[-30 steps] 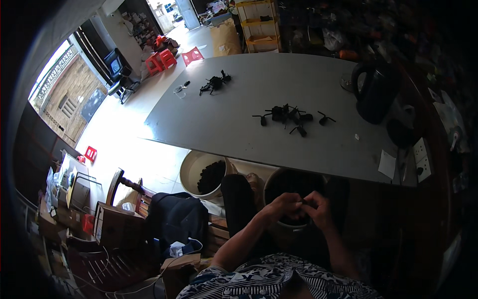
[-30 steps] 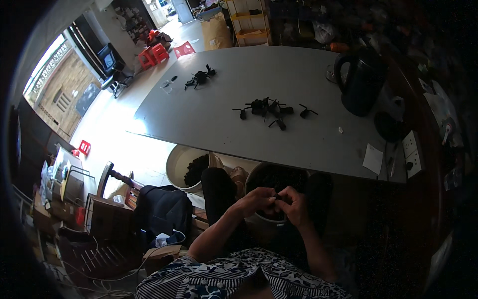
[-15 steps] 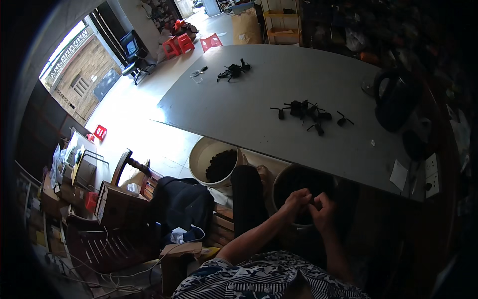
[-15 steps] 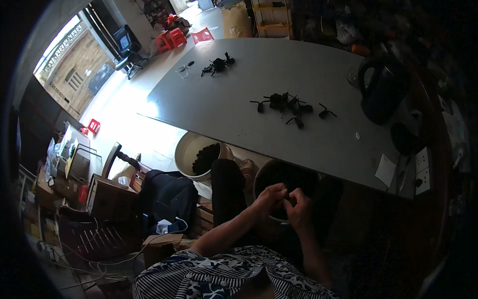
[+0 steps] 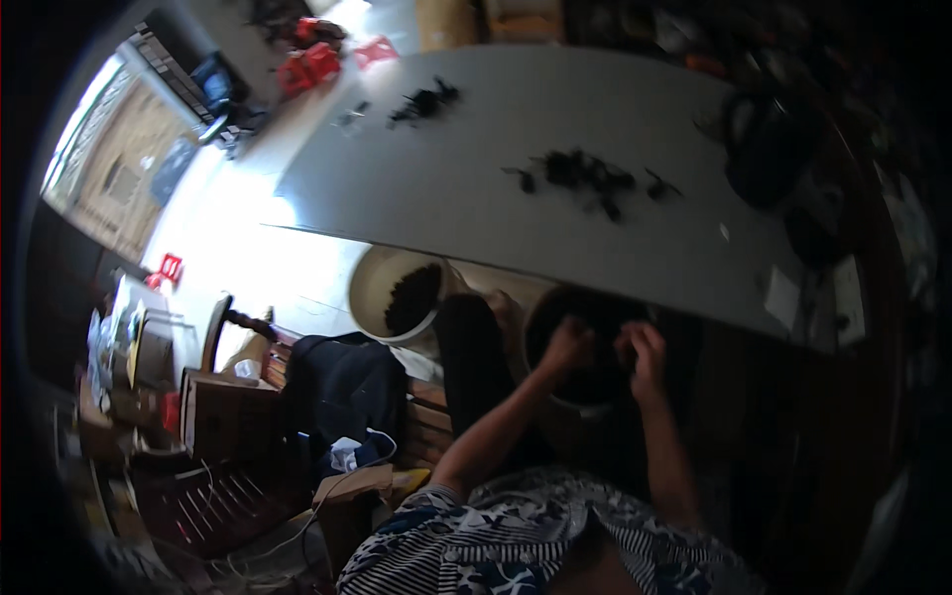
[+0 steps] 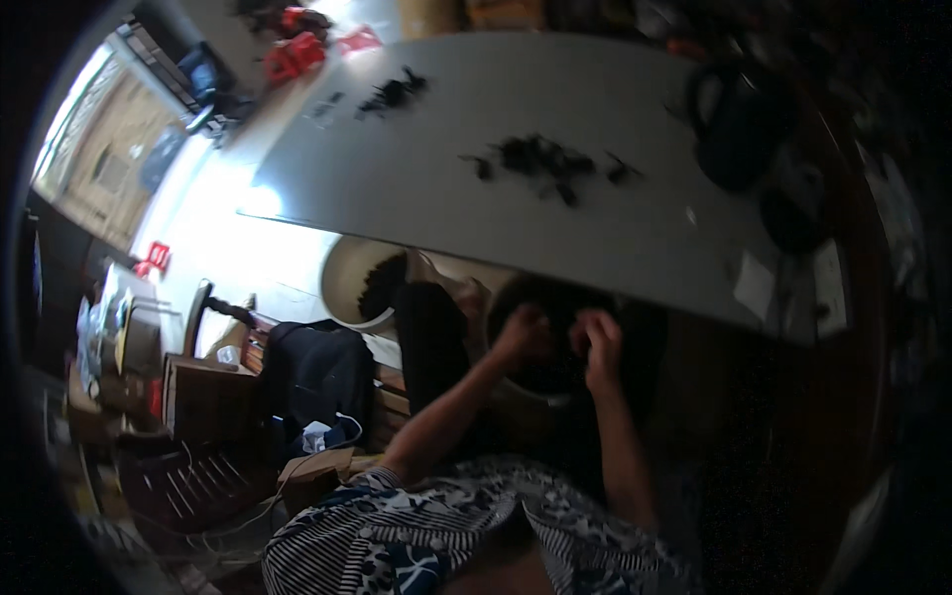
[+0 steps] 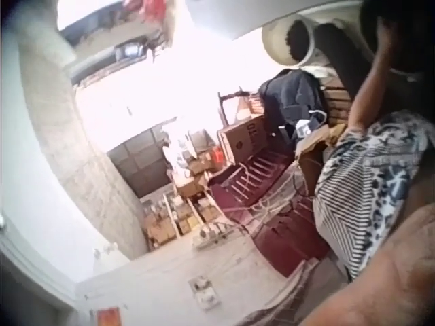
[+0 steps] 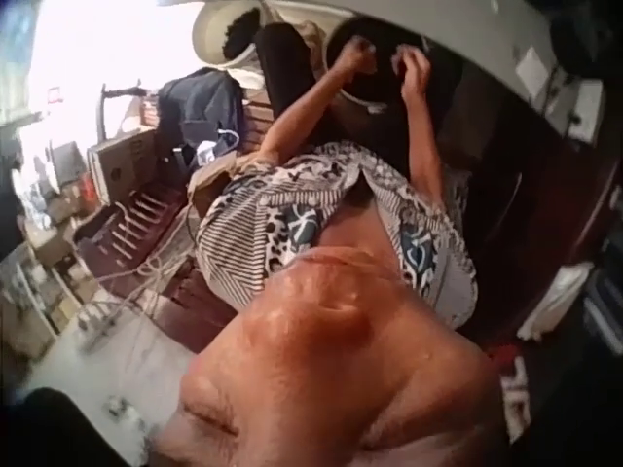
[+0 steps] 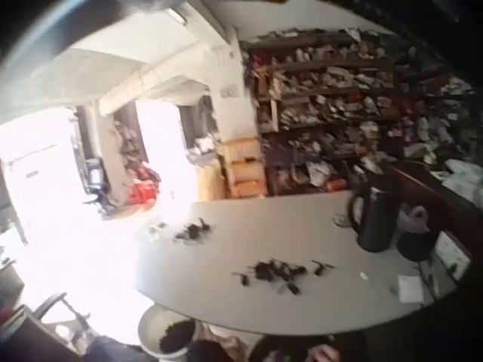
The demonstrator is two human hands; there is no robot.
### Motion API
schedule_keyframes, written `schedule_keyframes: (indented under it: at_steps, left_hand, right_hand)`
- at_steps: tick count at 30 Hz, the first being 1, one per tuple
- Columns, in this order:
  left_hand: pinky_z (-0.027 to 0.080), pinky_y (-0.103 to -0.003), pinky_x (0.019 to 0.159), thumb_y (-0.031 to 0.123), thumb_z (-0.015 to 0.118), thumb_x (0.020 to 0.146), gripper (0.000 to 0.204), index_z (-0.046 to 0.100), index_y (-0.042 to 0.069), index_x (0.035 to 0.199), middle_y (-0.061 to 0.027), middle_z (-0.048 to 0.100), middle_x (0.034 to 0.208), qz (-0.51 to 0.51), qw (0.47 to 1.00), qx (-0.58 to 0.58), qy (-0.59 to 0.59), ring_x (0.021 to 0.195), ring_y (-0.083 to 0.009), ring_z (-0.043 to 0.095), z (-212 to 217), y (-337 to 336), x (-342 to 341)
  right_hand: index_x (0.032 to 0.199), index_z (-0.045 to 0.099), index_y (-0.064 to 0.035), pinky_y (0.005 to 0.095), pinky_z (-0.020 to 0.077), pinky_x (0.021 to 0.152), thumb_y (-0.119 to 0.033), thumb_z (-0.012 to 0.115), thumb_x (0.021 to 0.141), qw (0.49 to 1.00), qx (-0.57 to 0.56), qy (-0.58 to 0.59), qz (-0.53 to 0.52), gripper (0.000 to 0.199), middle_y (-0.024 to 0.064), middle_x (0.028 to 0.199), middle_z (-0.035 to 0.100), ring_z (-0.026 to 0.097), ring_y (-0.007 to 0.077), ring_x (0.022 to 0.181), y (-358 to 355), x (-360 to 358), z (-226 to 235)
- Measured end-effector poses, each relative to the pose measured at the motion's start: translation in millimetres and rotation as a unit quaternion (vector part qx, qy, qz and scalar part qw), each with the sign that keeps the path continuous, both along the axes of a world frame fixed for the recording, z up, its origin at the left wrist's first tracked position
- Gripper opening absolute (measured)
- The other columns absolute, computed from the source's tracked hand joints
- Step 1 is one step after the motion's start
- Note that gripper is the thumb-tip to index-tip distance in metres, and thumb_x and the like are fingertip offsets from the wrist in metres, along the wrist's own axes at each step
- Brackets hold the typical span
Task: Assembling small black plastic components at a workbench and placing them in a bucket.
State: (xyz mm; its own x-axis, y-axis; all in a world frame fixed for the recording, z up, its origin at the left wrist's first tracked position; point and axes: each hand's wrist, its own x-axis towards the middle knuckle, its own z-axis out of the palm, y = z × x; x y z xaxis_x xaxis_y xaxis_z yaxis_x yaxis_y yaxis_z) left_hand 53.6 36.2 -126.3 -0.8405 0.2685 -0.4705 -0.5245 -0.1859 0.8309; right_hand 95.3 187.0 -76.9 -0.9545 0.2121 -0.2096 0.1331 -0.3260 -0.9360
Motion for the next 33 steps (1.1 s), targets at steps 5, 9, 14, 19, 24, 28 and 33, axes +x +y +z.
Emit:
schedule_keyframes:
  at_steps: [5, 9, 14, 19, 24, 28, 33]
  left_hand:
    - [0.047, -0.023, 0.065, -0.004, 0.065, 0.069, 0.038, 0.054, 0.002, 0.105, -0.0044, 0.059, 0.078, -0.085, 0.983, 0.022, 0.158, 0.073, -0.0116, 0.056, 72, 1, 24]
    - [0.045, -0.023, 0.071, -0.002, 0.065, 0.069, 0.036, 0.054, 0.001, 0.104, -0.0013, 0.059, 0.082, -0.012, 0.99, -0.013, 0.142, 0.076, -0.0103, 0.056, 90, 15, 34]
    - [0.045, -0.022, 0.071, 0.0, 0.061, 0.074, 0.029, 0.054, 0.001, 0.102, -0.0026, 0.06, 0.084, -0.002, 0.978, -0.008, 0.208, 0.077, -0.0099, 0.056, 78, 20, 48]
    - [0.046, -0.022, 0.068, 0.007, 0.052, 0.084, 0.019, 0.053, 0.001, 0.102, -0.0046, 0.06, 0.083, 0.031, 0.988, 0.063, 0.139, 0.075, -0.0096, 0.057, 93, 11, 44]
    - [0.042, -0.019, 0.055, 0.009, 0.045, 0.087, 0.017, 0.054, 0.001, 0.099, -0.0041, 0.056, 0.074, -0.071, 0.984, -0.035, 0.162, 0.059, -0.0089, 0.053, 110, -9, 31]
    - [0.042, -0.02, 0.054, 0.01, 0.051, 0.084, 0.015, 0.055, 0.001, 0.096, -0.0025, 0.055, 0.07, -0.125, 0.973, -0.036, 0.189, 0.058, -0.0074, 0.051, 130, -7, 33]
    - [0.044, -0.019, 0.053, 0.008, 0.058, 0.081, 0.013, 0.057, 0.0, 0.091, -0.0039, 0.058, 0.072, -0.095, 0.979, 0.029, 0.177, 0.058, -0.0082, 0.054, 128, -14, 31]
  right_hand:
    - [0.091, 0.055, -0.0026, 0.0304, 0.0452, 0.073, -0.013, 0.046, 0.088, 0.97, -0.225, 0.05, -0.075, 0.014, 0.0103, 0.082, 0.061, 0.058, 0.019, 0.078, -18, -12, 6]
    - [0.086, 0.052, -0.0047, 0.0345, 0.0414, 0.086, -0.017, 0.044, 0.091, 0.959, -0.252, 0.078, -0.1, 0.015, 0.0131, 0.093, 0.06, 0.056, 0.0214, 0.091, -32, -4, 27]
    - [0.09, 0.052, -0.0053, 0.0331, 0.0416, 0.085, -0.02, 0.046, 0.091, 0.958, -0.247, 0.075, -0.122, 0.017, 0.0149, 0.1, 0.059, 0.055, 0.0191, 0.09, -35, 2, 30]
    - [0.099, 0.056, -0.0051, 0.0262, 0.0446, 0.072, -0.019, 0.051, 0.089, 0.977, -0.212, -0.011, 0.005, 0.018, 0.0112, 0.098, 0.058, 0.053, 0.0129, 0.083, -13, 18, 47]
    - [0.093, 0.061, -0.0022, 0.0198, 0.039, 0.062, -0.009, 0.058, 0.083, 0.927, 0.326, 0.172, -0.075, 0.013, 0.0022, 0.083, 0.05, 0.049, 0.0078, 0.074, 7, 12, 62]
    - [0.084, 0.059, -0.0039, 0.0189, 0.0368, 0.056, -0.014, 0.061, 0.083, 0.971, 0.131, 0.19, 0.057, 0.01, 0.0015, 0.081, 0.054, 0.047, 0.0048, 0.066, 10, 5, 58]
    - [0.077, 0.055, -0.0068, 0.0181, 0.0356, 0.051, -0.017, 0.062, 0.082, 0.978, -0.062, 0.164, 0.111, 0.014, 0.0007, 0.078, 0.053, 0.044, 0.004, 0.057, 6, 6, 72]
